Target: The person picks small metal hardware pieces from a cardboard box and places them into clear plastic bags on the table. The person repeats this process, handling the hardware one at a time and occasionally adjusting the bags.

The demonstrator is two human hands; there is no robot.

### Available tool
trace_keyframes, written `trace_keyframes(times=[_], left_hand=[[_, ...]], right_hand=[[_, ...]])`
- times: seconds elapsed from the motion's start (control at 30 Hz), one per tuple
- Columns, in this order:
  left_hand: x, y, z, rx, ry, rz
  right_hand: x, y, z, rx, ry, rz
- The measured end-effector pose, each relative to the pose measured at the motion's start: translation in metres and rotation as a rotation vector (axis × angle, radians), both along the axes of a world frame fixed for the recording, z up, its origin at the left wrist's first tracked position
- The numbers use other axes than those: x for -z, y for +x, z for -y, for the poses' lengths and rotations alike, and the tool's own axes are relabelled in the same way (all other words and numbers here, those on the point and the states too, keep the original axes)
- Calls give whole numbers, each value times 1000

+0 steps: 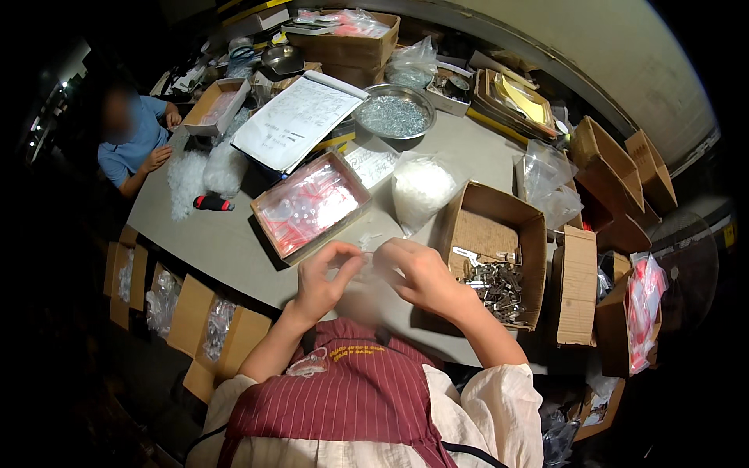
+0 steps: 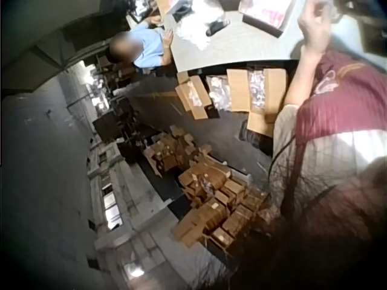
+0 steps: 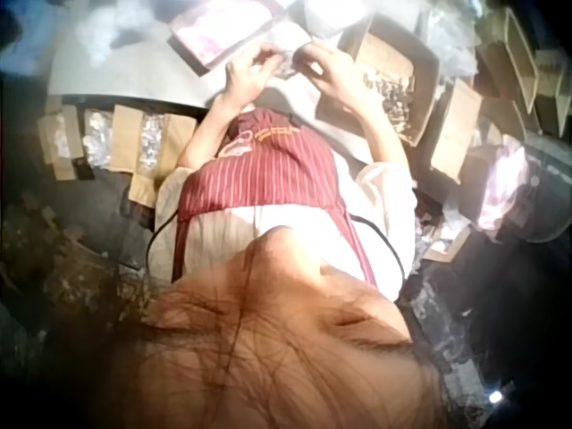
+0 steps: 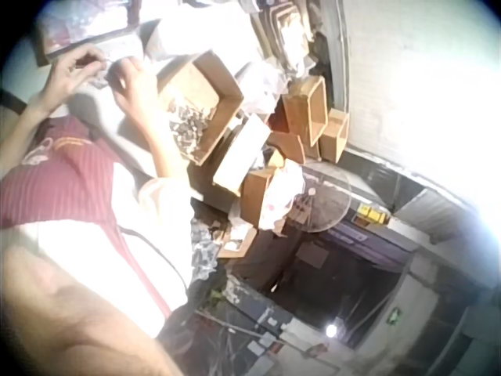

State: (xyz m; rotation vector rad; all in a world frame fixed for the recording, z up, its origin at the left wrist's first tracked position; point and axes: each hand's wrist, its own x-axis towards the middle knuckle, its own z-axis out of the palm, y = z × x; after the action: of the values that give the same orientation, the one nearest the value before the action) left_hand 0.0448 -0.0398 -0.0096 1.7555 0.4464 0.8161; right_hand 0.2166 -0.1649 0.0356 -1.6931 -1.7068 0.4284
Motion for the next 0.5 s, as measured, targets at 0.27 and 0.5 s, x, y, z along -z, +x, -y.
trace_keyframes(times=[0.27, 0.5], left_hand=[[-1, -5, -4, -69, 184, -16], [3, -27, -13, -90, 84, -21]], right_hand=[[6, -5, -22, -40, 30, -160], [9, -26, -46, -112, 62, 8]])
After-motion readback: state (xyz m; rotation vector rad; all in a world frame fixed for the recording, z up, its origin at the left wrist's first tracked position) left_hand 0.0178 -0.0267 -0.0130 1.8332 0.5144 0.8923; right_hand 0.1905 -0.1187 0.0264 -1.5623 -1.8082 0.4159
